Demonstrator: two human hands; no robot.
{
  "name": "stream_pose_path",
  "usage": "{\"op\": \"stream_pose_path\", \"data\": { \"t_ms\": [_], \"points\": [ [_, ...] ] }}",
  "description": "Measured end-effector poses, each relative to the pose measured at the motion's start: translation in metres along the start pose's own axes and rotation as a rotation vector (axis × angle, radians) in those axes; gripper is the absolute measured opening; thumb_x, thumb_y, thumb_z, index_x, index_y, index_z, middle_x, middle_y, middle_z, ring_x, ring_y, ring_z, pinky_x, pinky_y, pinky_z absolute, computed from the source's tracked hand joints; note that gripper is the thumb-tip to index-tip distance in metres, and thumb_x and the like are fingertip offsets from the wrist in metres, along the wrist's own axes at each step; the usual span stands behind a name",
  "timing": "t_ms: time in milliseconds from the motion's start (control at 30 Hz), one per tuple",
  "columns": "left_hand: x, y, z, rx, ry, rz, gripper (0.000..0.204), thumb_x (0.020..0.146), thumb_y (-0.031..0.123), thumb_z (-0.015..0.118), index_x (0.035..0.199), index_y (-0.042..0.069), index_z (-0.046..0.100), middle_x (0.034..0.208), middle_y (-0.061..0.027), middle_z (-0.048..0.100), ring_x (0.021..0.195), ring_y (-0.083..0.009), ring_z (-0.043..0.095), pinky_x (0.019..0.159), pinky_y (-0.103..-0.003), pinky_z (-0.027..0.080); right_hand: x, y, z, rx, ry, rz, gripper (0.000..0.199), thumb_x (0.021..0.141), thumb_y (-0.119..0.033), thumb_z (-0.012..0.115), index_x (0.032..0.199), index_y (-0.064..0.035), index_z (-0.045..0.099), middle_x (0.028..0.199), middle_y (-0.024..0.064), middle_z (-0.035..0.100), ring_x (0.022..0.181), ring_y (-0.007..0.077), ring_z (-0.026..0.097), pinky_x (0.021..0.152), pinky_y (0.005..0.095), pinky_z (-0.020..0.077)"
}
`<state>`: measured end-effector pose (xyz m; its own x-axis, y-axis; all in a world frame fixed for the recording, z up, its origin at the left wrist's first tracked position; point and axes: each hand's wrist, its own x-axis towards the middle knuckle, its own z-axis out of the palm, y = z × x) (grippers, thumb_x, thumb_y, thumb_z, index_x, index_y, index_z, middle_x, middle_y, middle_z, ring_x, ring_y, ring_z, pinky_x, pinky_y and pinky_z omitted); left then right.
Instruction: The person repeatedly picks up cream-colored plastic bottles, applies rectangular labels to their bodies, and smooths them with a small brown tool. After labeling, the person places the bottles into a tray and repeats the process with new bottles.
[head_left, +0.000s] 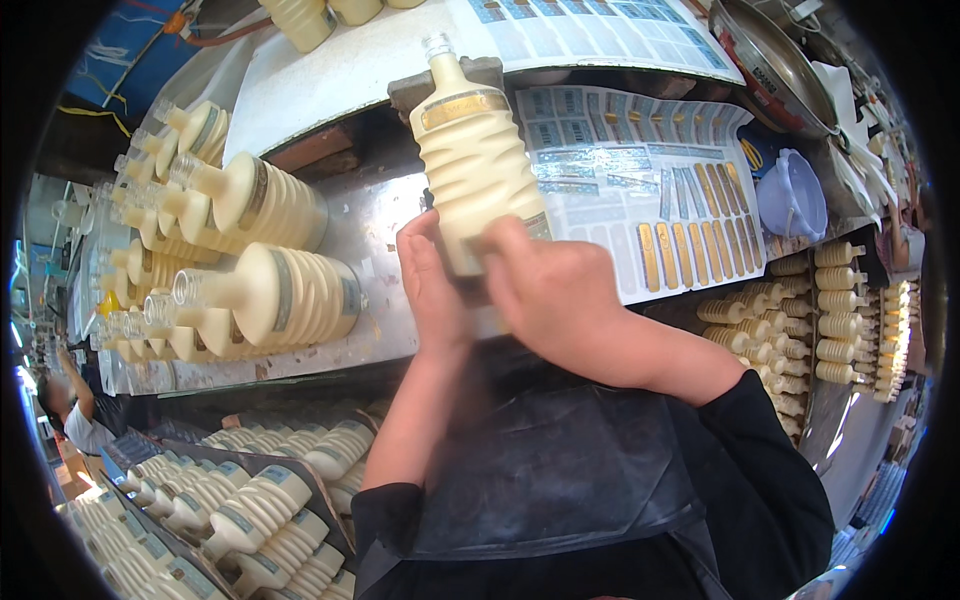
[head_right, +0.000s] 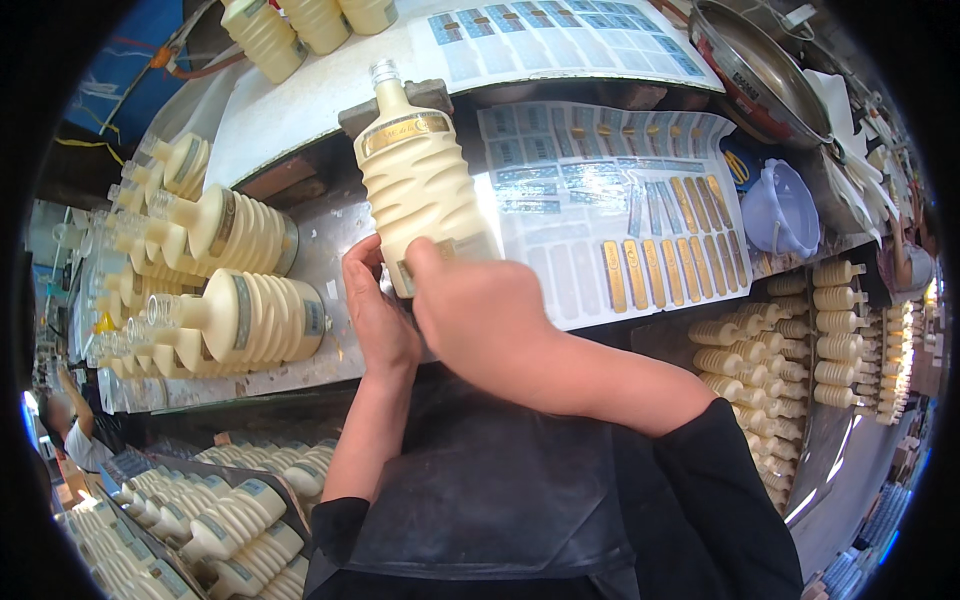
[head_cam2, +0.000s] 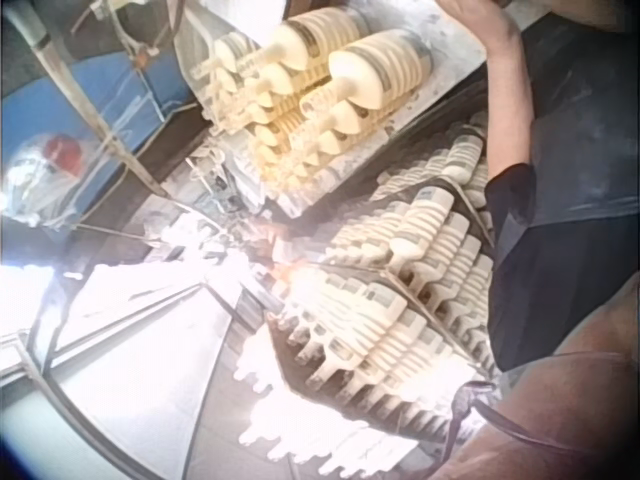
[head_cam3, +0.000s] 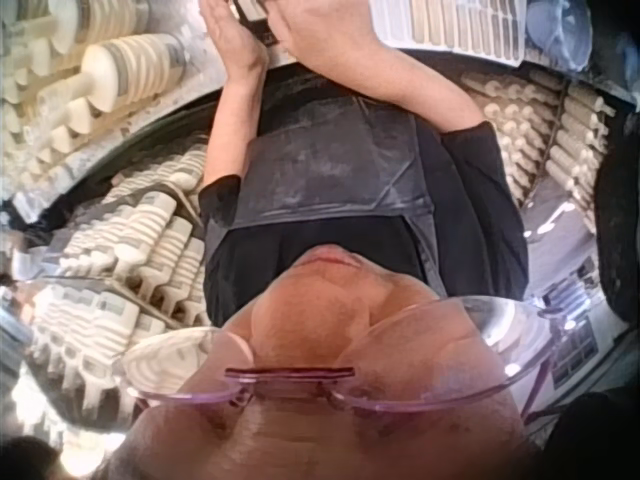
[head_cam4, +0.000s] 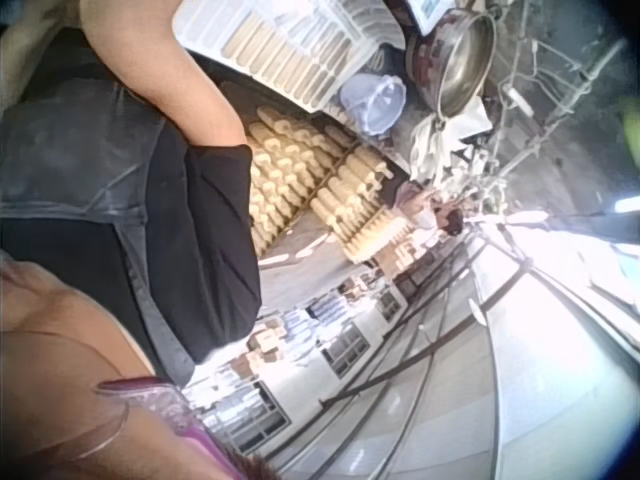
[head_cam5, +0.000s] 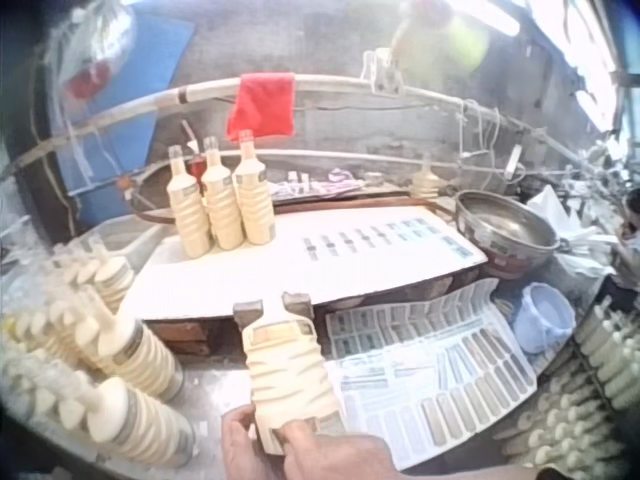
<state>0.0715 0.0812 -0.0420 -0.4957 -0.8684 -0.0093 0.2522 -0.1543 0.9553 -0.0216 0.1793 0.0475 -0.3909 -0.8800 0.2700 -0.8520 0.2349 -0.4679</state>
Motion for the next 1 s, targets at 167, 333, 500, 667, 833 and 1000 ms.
{"op": "stream_pose_path", "data": {
  "t_ms": [167, 333, 500, 667, 833, 1000],
  "points": [
    [0.005, -0.009, 0.0, 0.427, 0.023, 0.075, 0.042, 0.109, 0.035, 0.05, 0.133, 0.001, 0.046, 0.121, -0.011, 0.055, 0.115, -0.0191, 0.051, 0.105, -0.035, 0.04, -0.002, 0.011, -0.001, -0.006, -0.013, 0.002, 0.012, 0.096, -0.014, 0.062, 0.105, -0.0073, 0.059, 0.066, 0.014, 0.066, 0.057, 0.0345, 0.067, 0.053, 0.0448, 0.0511],
    [0.01, -0.021, -0.014, 0.396, 0.007, 0.165, 0.046, 0.103, 0.027, 0.057, 0.138, 0.0, 0.044, 0.127, -0.014, 0.053, 0.119, -0.0209, 0.05, 0.107, -0.037, 0.039, -0.027, 0.066, 0.008, 0.233, 0.154, 0.213, 0.017, 0.097, -0.017, 0.063, 0.111, -0.0077, 0.059, 0.063, 0.0121, 0.063, 0.054, 0.0296, 0.064, 0.052, 0.04, 0.0468],
    [0.047, 0.008, -0.01, 0.395, -0.024, 0.221, 0.049, 0.107, 0.027, 0.051, 0.148, 0.001, 0.04, 0.132, -0.0128, 0.053, 0.121, -0.0206, 0.049, 0.108, -0.036, 0.038, -0.032, 0.092, 0.022, 0.355, 0.18, 0.364, 0.019, 0.096, -0.019, 0.063, 0.112, -0.0087, 0.059, 0.063, 0.0144, 0.063, 0.057, 0.0363, 0.064, 0.054, 0.0453, 0.0464],
    [0.102, 0.037, 0.008, 0.088, -0.134, 0.02, 0.049, 0.109, 0.028, 0.049, 0.151, 0.004, 0.041, 0.131, -0.0103, 0.058, 0.119, -0.0182, 0.052, 0.107, -0.036, 0.041, -0.028, 0.083, 0.002, 0.548, 0.172, 0.432, 0.021, 0.095, -0.019, 0.067, 0.113, -0.0089, 0.064, 0.067, 0.0146, 0.066, 0.061, 0.0336, 0.067, 0.057, 0.043, 0.0482],
    [0.13, 0.037, 0.021, -0.097, -0.217, -0.262, 0.038, 0.108, 0.032, 0.052, 0.134, 0.004, 0.053, 0.127, -0.0113, 0.063, 0.117, -0.0235, 0.062, 0.105, -0.041, 0.05, -0.027, 0.092, 0.02, 0.527, 0.301, 0.196, 0.023, 0.095, -0.008, 0.068, 0.117, -0.0032, 0.066, 0.09, 0.0161, 0.072, 0.076, 0.0243, 0.071, 0.069, 0.0327, 0.0537],
    [0.13, 0.053, 0.009, -0.138, -0.174, -0.233, 0.041, 0.103, 0.031, 0.059, 0.135, 0.005, 0.054, 0.127, -0.0101, 0.063, 0.118, -0.0227, 0.06, 0.105, -0.04, 0.049, -0.033, 0.074, 0.003, 0.131, 0.339, -0.263, 0.021, 0.086, 0.0, 0.071, 0.106, -0.0034, 0.069, 0.099, 0.0122, 0.074, 0.088, 0.026, 0.073, 0.069, 0.0351, 0.0539]
  ]
}}
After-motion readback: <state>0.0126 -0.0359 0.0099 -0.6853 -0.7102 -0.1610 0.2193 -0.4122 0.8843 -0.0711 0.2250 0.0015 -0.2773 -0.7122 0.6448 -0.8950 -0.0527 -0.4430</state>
